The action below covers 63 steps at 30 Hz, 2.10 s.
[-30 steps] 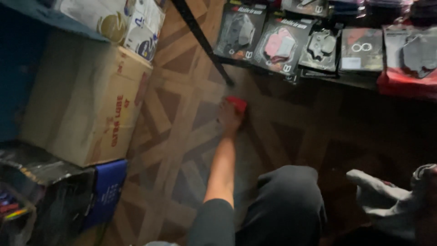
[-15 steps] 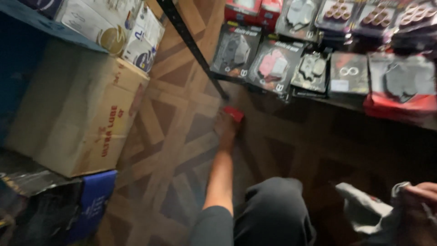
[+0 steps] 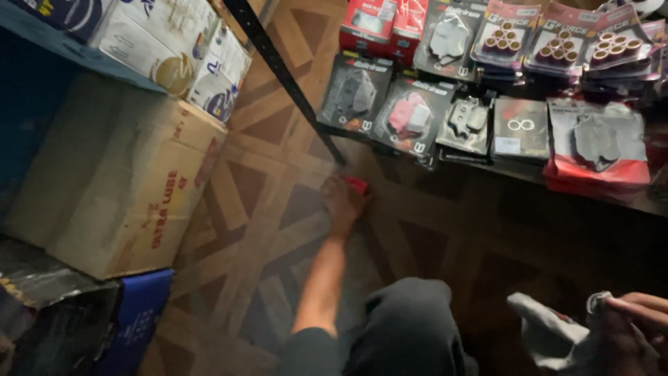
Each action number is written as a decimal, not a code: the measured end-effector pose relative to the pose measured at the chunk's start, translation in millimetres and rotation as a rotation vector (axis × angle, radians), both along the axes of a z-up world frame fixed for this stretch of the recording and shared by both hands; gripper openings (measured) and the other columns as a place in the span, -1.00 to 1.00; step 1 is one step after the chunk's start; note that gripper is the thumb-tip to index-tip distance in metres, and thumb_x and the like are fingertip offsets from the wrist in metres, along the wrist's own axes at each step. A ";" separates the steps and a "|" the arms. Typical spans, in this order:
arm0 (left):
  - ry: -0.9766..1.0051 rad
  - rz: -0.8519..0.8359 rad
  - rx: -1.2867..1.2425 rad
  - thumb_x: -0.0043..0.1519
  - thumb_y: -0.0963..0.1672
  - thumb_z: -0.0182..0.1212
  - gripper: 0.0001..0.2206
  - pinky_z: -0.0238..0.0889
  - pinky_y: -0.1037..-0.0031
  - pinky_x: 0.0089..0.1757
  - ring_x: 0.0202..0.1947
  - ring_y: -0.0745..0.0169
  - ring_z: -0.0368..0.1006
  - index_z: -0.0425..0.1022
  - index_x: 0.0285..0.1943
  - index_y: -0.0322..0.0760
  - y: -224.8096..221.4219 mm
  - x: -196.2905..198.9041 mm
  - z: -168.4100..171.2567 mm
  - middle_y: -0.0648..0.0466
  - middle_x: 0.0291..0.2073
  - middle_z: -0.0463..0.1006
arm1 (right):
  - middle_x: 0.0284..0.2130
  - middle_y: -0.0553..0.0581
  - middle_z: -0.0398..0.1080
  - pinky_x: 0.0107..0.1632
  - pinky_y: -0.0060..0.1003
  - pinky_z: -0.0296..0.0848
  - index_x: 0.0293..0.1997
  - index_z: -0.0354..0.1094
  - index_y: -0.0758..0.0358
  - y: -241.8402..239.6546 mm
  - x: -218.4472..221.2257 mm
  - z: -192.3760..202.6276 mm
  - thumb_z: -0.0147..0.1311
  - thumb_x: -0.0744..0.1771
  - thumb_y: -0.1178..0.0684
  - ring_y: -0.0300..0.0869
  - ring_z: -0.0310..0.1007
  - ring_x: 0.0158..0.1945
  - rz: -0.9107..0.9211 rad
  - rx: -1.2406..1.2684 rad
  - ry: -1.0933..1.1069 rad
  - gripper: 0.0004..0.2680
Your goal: Cleaning small parts boxes with a cloth in a storage area
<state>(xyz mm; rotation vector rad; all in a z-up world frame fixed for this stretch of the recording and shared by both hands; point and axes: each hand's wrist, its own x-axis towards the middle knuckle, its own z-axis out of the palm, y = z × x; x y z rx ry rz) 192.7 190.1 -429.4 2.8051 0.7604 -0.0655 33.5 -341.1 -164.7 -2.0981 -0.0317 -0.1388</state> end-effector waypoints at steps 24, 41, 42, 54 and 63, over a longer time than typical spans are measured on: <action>-0.253 0.137 -0.218 0.15 0.13 0.17 -0.49 0.47 0.03 -0.17 -0.18 -0.20 0.61 0.47 0.07 -0.29 65.0 288.4 277.4 -0.16 -0.12 0.64 | 0.04 0.35 0.38 -0.02 -0.34 0.56 0.09 0.32 0.47 51.3 14.7 72.2 0.01 0.27 0.29 -0.12 0.49 -0.15 0.150 -0.044 -0.200 -0.73; -0.918 0.345 -0.781 0.06 -0.10 0.25 -0.62 0.48 0.31 -0.13 -0.22 0.05 0.55 0.27 0.01 -0.29 63.5 245.9 330.4 -0.06 -0.15 0.48 | -0.03 0.28 0.42 -0.22 -0.44 0.27 0.00 0.36 0.45 116.3 14.3 142.4 0.14 0.37 0.36 -0.20 0.32 -0.30 -0.075 -0.020 -0.192 -0.87; -0.826 0.363 -0.937 0.08 -0.06 0.24 -0.54 0.51 0.32 -0.14 -0.18 0.07 0.54 0.28 0.12 -0.34 50.0 216.7 365.9 -0.08 -0.09 0.47 | -0.05 0.30 0.41 -0.18 -0.41 0.24 -0.03 0.36 0.50 130.9 11.7 152.8 0.14 0.42 0.38 -0.18 0.25 -0.30 -0.162 -0.003 -0.193 -0.93; -0.781 -0.096 -2.518 -0.07 -0.35 -0.08 -0.54 0.16 0.61 -0.50 -0.58 0.31 0.33 0.38 0.07 -0.47 -86.2 -77.8 370.1 -0.02 -0.42 0.50 | -0.06 0.26 0.35 -0.03 -0.30 0.34 0.10 0.30 0.47 133.3 1.2 137.8 -0.02 0.49 0.19 -0.14 0.29 -0.15 -0.076 0.201 -0.294 -0.88; -0.354 -0.030 -2.955 -0.01 -0.34 -0.03 -0.38 0.38 0.21 0.01 -0.01 -0.18 0.46 0.26 0.36 -0.60 -182.3 -177.7 380.3 -0.33 0.21 0.43 | -0.12 0.35 0.38 -0.24 -0.33 0.30 -0.01 0.26 0.48 174.9 -57.0 187.8 0.11 0.40 0.26 -0.13 0.25 -0.26 -0.009 0.036 -0.533 -0.87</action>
